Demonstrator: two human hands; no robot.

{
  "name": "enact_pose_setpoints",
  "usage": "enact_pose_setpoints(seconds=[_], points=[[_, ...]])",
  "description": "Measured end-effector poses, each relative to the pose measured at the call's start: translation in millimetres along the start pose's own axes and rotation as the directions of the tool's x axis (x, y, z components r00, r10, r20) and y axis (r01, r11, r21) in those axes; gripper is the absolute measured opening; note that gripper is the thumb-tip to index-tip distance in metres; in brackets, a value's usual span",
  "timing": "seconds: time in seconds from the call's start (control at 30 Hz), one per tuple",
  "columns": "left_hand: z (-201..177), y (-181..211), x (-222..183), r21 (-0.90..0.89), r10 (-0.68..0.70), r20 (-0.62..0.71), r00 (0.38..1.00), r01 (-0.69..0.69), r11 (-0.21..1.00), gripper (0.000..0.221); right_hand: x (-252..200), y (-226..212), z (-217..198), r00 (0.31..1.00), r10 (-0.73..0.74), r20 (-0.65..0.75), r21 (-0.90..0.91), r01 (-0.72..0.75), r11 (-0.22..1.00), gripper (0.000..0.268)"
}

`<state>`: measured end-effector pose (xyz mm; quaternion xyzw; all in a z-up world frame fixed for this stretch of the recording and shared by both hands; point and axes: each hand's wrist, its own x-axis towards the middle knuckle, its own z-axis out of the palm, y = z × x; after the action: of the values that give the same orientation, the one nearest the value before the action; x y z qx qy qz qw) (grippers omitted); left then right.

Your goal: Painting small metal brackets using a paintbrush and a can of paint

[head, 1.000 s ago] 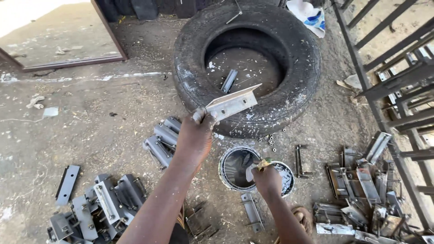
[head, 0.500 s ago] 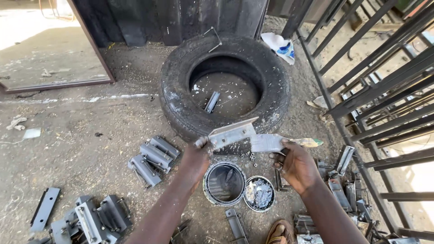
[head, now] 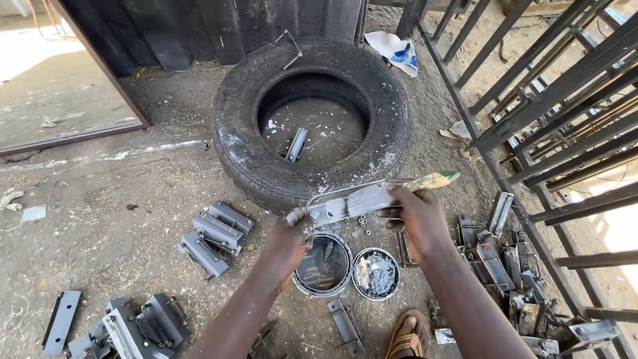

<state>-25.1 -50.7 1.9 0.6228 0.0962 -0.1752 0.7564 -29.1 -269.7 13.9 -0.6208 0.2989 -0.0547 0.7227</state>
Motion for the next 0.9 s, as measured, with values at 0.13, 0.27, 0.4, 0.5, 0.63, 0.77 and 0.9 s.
enact_pose_setpoints(seconds=[0.13, 0.27, 0.4, 0.5, 0.63, 0.77, 0.9], points=[[0, -8, 6, -0.064, -0.028, 0.02, 0.999, 0.029, 0.998, 0.012, -10, 3, 11, 0.999, 0.005, 0.043, 0.036, -0.007, 0.999, 0.028], [-4, -10, 10, -0.073, 0.0, 0.02, 1.0, 0.001, 0.997, 0.01, 1, -2, -6, 0.999, -0.041, -0.03, -0.008, 0.041, 0.999, 0.024], [-7, -11, 15, -0.106, 0.02, 0.038, 0.999, -0.016, 0.994, 0.01, -12, -18, -5, 0.999, -0.026, -0.047, -0.045, 0.024, 0.999, 0.024], [-9, -15, 16, -0.107, 0.028, 0.053, 0.998, -0.022, 0.994, 0.009, 2, 2, -9, 0.997, -0.045, -0.063, -0.017, 0.044, 0.999, 0.026], [-5, -7, 8, -0.098, 0.067, 0.052, 0.996, -0.062, 0.993, 0.01, 15, -9, -28, 0.97, -0.173, -0.169, -0.093, 0.159, 0.983, 0.021], [-8, -19, 14, -0.101, 0.062, 0.04, 0.997, -0.058, 0.993, 0.01, -12, -19, -6, 0.983, -0.104, -0.148, -0.018, 0.102, 0.995, 0.025], [-9, -29, 21, -0.129, 0.051, 0.071, 0.996, -0.042, 0.991, 0.011, 15, -3, -20, 0.97, -0.154, -0.187, -0.174, 0.121, 0.977, 0.021]])
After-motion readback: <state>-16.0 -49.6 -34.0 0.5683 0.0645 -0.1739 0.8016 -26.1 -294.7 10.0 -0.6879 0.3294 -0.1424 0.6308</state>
